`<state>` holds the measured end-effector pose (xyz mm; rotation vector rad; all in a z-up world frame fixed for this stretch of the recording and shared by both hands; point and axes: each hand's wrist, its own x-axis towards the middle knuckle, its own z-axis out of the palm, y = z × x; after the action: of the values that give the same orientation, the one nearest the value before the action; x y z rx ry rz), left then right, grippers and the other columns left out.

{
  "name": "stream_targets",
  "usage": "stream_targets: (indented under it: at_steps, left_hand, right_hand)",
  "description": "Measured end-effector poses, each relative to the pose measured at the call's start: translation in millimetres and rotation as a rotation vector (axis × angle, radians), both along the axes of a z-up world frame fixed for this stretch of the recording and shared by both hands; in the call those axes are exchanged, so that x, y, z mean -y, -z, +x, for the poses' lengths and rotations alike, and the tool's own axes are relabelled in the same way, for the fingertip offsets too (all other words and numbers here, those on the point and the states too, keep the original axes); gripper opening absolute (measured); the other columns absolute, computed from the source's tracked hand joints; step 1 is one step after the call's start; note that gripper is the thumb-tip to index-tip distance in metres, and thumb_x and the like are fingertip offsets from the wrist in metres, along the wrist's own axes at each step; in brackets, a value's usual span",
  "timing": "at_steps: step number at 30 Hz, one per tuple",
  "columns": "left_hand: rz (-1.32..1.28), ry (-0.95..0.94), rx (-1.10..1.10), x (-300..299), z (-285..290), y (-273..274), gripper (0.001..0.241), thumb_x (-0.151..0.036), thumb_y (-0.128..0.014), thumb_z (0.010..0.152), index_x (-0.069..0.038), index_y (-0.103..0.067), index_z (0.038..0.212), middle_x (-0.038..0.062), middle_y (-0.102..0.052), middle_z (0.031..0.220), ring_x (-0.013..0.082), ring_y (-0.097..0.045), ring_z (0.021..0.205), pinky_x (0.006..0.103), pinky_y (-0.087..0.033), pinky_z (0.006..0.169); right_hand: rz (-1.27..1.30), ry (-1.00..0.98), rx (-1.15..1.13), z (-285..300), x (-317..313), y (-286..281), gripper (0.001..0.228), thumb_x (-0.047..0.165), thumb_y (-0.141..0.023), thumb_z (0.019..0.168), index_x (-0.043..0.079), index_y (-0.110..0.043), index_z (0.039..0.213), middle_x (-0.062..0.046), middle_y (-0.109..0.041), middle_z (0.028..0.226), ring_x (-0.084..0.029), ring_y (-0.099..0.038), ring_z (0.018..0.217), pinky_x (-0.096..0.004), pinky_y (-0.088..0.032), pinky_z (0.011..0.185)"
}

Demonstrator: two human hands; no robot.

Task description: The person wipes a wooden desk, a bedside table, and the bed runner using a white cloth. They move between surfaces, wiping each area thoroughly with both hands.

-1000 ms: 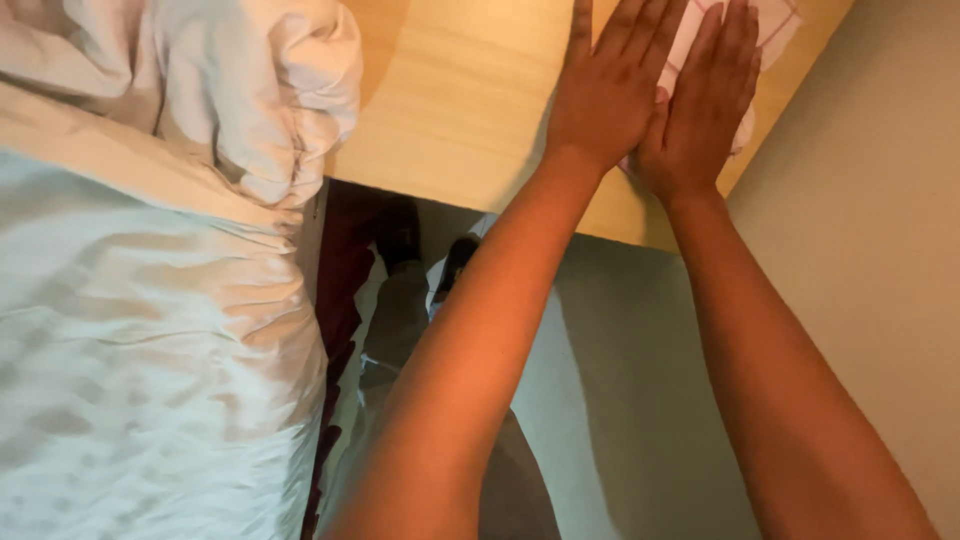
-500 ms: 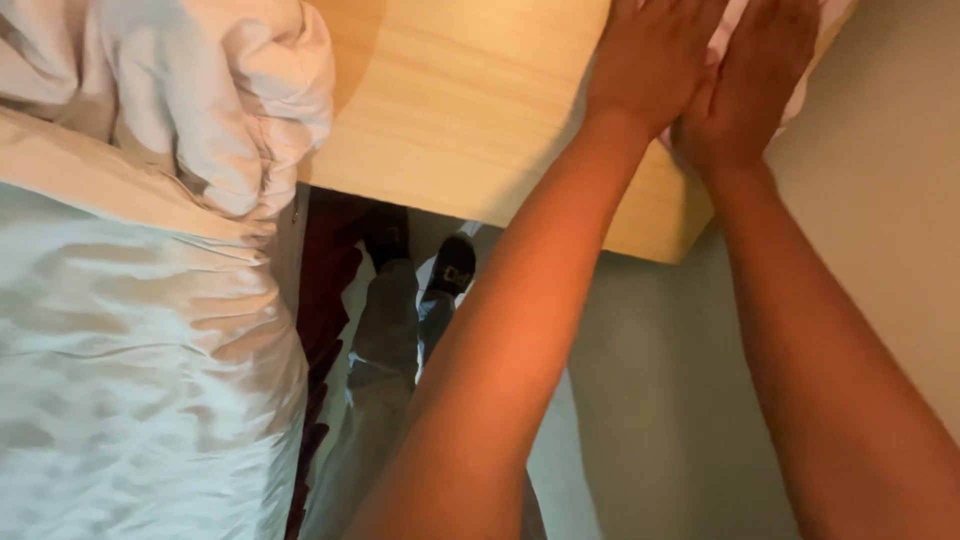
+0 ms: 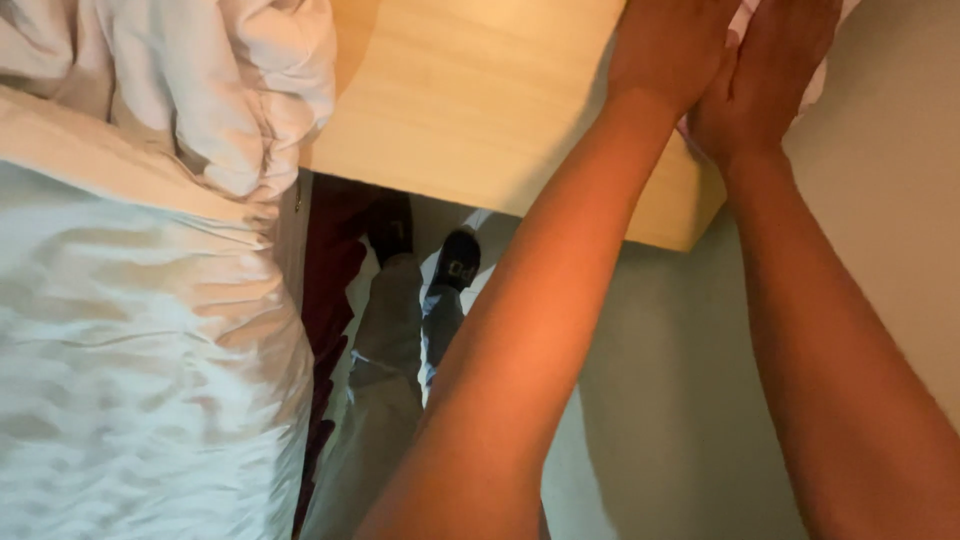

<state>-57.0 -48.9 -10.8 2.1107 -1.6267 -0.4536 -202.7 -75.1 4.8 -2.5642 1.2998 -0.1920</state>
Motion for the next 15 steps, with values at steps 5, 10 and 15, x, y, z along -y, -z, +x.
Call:
stream_targets:
  at_steps: [5,10,15]
  left_hand:
    - [0.034,0.068,0.073,-26.8,9.2,-35.8,0.069,-0.043,-0.058,0.097,-0.014,-0.036,0.156,0.002,-0.044,0.157,0.0216,-0.035,0.147,0.0569,-0.025,0.122]
    - [0.143,0.112,0.061,-34.9,14.1,-50.9,0.079,-0.043,-0.056,0.106,-0.016,-0.018,0.169,0.001,-0.022,0.175,0.0221,-0.015,0.163,0.0624,-0.005,0.133]
    - [0.187,0.151,0.024,-33.8,17.2,-53.1,0.08,-0.043,-0.055,0.107,-0.017,-0.014,0.171,0.001,-0.015,0.179,0.0219,-0.008,0.166,0.0633,0.001,0.134]
  right_hand:
    - [-0.086,-0.009,-0.005,23.7,-29.0,-35.7,0.062,0.039,-0.027,0.121,0.003,-0.015,0.169,-0.015,-0.014,0.176,-0.033,-0.015,0.166,-0.048,-0.011,0.137]
    - [-0.095,-0.012,-0.017,23.8,-31.2,-34.8,0.064,0.04,-0.027,0.12,0.003,-0.015,0.171,-0.016,-0.012,0.176,-0.034,-0.014,0.166,-0.049,-0.012,0.137]
    - [-0.089,-0.019,-0.021,24.7,-29.3,-35.4,0.062,0.041,-0.026,0.121,0.001,-0.016,0.169,-0.018,-0.012,0.176,-0.036,-0.014,0.166,-0.05,-0.013,0.137]
